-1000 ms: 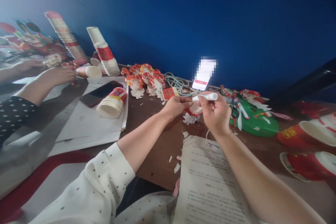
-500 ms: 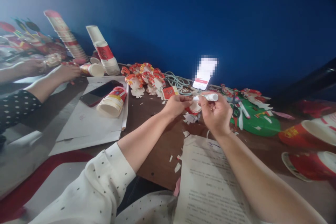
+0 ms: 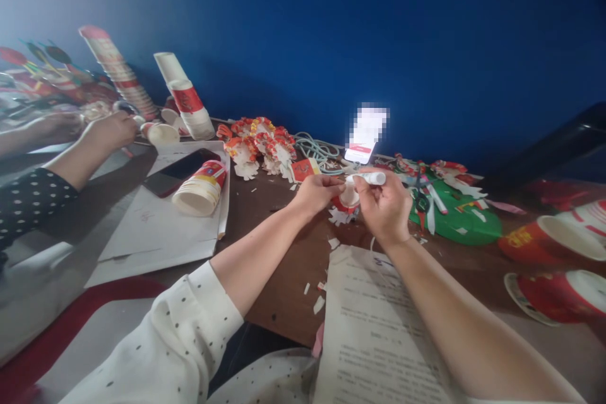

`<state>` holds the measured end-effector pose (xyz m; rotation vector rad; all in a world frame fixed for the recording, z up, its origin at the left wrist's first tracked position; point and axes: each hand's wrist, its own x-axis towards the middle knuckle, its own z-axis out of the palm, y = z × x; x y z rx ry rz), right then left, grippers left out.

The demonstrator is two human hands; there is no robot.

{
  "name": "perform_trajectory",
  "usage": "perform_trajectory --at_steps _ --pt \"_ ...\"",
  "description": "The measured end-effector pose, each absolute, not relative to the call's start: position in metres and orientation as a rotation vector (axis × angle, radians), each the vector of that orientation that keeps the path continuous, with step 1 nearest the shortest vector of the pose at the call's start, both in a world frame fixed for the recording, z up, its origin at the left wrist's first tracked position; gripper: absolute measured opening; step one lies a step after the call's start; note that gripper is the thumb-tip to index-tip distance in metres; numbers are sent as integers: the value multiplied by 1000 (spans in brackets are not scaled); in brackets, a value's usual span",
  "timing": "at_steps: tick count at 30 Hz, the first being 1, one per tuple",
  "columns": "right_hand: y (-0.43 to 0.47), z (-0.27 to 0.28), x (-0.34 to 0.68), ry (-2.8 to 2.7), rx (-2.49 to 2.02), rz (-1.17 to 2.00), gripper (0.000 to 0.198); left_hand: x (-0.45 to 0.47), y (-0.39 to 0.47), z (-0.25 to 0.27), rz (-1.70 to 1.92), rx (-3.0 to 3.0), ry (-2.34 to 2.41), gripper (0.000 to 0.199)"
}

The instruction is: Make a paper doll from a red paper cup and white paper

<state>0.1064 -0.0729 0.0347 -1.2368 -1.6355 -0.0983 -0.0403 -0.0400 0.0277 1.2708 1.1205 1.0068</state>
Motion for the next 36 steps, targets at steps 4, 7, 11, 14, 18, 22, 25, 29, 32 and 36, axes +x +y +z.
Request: perform_trajectory --at_steps 4,7,11,14,18,22,25,29,32,36 --pt "-74 40 111 -1666 -1235 -151 24 -40 -44 35 1018 1262 1171 20" --pt "-71 51 125 -1642 -1300 -291 28 -41 -44 37 1051 1329 1322 20" --pt "-56 52 164 -1693 -1560 -448 34 -43 -40 31 1196 1576 1510 16" --pt "-47 39 192 -1820 -1811 -434 35 -43 -37 24 1247 1692 1550 15" --pt "-45 25 199 -1996 -2132 -343 33 -43 -35 18 1260 1711 1576 14" --pt "-47 25 191 -2142 -2294 -249 30 -43 -34 16 1256 1718 1588 14" --pt "-49 34 187 -2120 -2387 -188 35 -43 -34 15 1251 1726 1591 13" --pt "-56 49 170 -2105 -2246 -209 46 -43 -34 13 1264 1785 1597 14" --pt "-63 52 147 -2127 -2107 41 42 -43 -35 13 1270 1823 1604 15" --pt "-70 44 124 -2338 -1991 129 53 -42 -36 14 1243 1814 1628 13"
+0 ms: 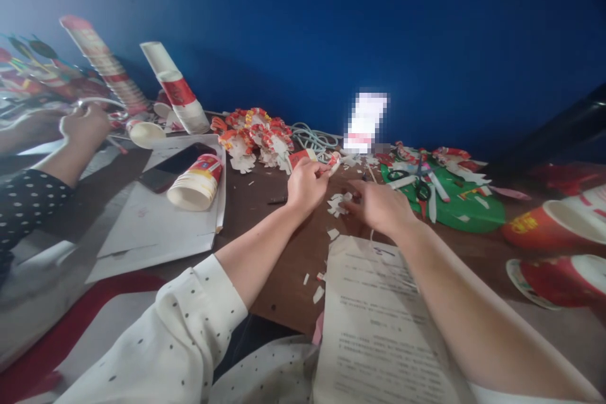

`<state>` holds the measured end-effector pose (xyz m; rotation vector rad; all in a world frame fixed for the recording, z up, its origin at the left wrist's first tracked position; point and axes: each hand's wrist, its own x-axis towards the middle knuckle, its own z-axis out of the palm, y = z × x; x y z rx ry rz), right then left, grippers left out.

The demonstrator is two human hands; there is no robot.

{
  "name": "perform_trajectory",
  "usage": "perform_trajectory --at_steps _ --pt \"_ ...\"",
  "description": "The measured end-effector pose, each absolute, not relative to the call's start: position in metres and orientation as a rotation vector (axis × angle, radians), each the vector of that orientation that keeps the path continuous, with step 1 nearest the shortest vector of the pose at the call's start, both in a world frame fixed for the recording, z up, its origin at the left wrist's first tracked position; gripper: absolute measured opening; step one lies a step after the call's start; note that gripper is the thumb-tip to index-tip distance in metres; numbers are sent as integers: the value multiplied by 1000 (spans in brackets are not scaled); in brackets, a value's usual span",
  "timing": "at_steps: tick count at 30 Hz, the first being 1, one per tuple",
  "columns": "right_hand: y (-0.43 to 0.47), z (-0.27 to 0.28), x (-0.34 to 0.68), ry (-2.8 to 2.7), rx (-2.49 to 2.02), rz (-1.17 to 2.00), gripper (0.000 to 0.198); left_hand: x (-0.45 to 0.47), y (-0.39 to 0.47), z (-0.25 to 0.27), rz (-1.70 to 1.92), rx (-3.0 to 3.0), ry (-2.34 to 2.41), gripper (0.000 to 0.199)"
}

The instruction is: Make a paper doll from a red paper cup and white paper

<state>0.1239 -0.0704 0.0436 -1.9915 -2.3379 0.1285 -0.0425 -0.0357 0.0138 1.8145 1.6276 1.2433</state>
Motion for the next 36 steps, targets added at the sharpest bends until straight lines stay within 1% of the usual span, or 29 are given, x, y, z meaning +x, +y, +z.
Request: perform_trajectory --at_steps 3,8,13,19,22,24,27,30,32,36 --pt "-72 38 121 -2404 -2023 71 54 -42 -36 14 1252 1802 1632 13" --pt "-70 41 123 -2375 -2123 209 33 -43 -37 15 1293 1800 1600 14" --pt "-71 42 118 -2335 -2136 252 24 -43 -37 15 1282 1787 1598 15" --pt "-71 43 118 -2338 -2139 224 25 -45 -36 13 1317 1788 1586 16" --pt "-71 43 116 -2311 -2200 143 40 -45 -36 13 1326 1780 1589 15" --pt "-71 42 113 -2309 -2208 88 45 -45 -37 13 1323 1780 1584 14" --pt "-69 38 109 -2339 -2145 90 35 -45 -37 13 1326 1775 1583 14" --pt "-63 29 112 -2231 -2080 283 26 -46 -36 13 1350 1780 1581 14" --pt "-58 23 118 -2082 -2013 495 27 -46 -36 12 1363 1787 1576 14" --pt "-53 23 128 -1883 -1760 881 20 -47 -34 11 1386 1841 1562 15"
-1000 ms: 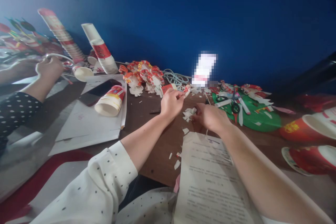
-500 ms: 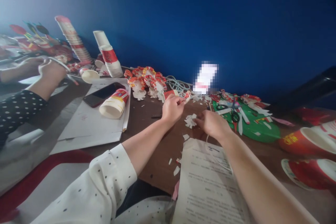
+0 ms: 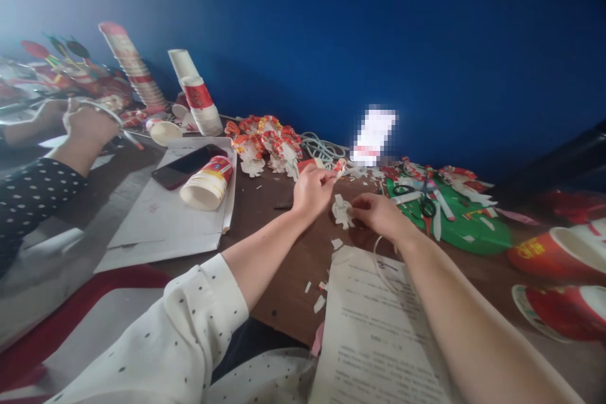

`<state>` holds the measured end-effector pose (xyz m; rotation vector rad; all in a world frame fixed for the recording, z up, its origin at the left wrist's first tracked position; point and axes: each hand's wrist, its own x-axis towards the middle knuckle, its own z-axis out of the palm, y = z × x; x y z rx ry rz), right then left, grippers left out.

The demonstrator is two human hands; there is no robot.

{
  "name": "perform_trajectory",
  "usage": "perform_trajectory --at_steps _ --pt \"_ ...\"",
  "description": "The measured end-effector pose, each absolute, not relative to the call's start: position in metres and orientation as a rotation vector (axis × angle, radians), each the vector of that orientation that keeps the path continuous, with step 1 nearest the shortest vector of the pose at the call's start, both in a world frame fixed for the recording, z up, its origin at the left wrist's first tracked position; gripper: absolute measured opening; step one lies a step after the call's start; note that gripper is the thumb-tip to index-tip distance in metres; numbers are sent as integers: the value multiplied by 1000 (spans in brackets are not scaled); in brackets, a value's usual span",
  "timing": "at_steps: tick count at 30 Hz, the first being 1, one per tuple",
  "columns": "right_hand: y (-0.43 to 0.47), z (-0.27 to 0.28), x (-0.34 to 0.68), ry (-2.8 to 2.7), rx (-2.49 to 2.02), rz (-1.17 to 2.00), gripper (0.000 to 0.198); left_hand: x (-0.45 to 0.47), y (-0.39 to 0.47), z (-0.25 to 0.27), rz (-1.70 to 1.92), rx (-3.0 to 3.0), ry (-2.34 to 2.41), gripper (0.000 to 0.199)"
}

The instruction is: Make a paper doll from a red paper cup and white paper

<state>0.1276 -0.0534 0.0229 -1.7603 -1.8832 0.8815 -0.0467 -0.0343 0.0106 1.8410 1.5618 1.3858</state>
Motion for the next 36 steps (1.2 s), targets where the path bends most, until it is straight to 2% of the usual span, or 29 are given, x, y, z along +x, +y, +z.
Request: perform_trajectory --at_steps 5,16,21,23,36 --pt "-56 40 132 -1547 -1567 1237 23 -47 -33 9 1422 1969 1533 13" --pt "-55 36 132 -1298 -1459 1290 20 -48 -33 8 1470 2248 1417 12" --pt "-61 46 126 -1126 -1346 1488 37 -49 -33 7 1470 2275 1409 13" --pt "-61 48 126 -1082 -1330 1552 37 -49 -34 8 1453 2297 1410 13" --pt "-59 37 126 -1113 -1360 1498 23 -50 -36 10 1448 2555 1341 21"
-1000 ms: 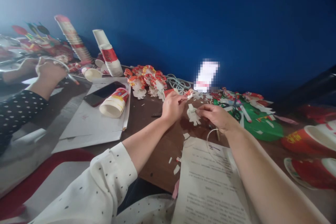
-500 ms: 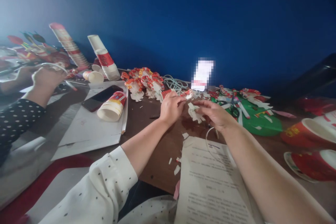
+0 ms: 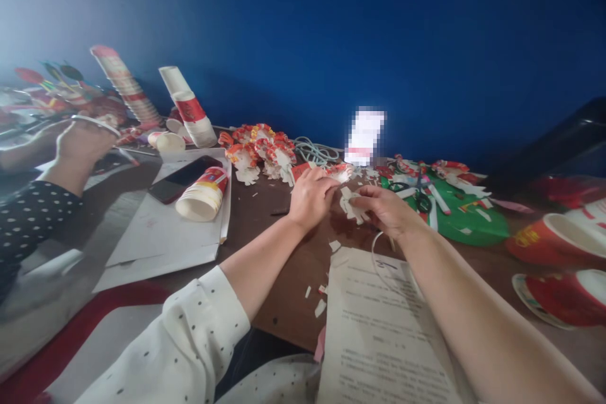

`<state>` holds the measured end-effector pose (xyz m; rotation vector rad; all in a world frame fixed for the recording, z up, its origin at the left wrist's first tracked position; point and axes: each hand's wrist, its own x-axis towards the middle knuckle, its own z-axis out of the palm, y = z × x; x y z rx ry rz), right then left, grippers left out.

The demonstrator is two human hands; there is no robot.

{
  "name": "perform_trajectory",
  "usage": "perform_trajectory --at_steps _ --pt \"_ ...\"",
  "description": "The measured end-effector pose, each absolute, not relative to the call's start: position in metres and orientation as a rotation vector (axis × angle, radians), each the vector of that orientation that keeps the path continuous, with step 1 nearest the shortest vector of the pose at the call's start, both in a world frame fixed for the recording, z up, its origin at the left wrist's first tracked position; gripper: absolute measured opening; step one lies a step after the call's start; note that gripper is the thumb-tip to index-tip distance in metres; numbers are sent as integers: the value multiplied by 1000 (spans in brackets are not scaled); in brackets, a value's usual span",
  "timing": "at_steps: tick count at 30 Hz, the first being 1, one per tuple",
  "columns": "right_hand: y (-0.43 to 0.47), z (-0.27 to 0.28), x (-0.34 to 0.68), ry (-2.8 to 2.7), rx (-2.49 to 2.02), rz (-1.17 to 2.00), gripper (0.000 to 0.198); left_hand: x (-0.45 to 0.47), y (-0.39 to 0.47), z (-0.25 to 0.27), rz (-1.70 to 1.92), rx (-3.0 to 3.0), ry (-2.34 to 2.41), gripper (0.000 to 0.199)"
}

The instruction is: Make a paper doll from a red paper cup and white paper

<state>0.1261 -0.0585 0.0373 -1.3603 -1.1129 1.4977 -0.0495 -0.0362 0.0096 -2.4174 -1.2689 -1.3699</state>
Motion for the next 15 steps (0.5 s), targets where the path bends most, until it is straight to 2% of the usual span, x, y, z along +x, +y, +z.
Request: perform_trajectory --at_steps 15 --pt "-60 39 120 -958 -1275 1558 22 -50 -44 18 -1078 -2413 -1116 28"
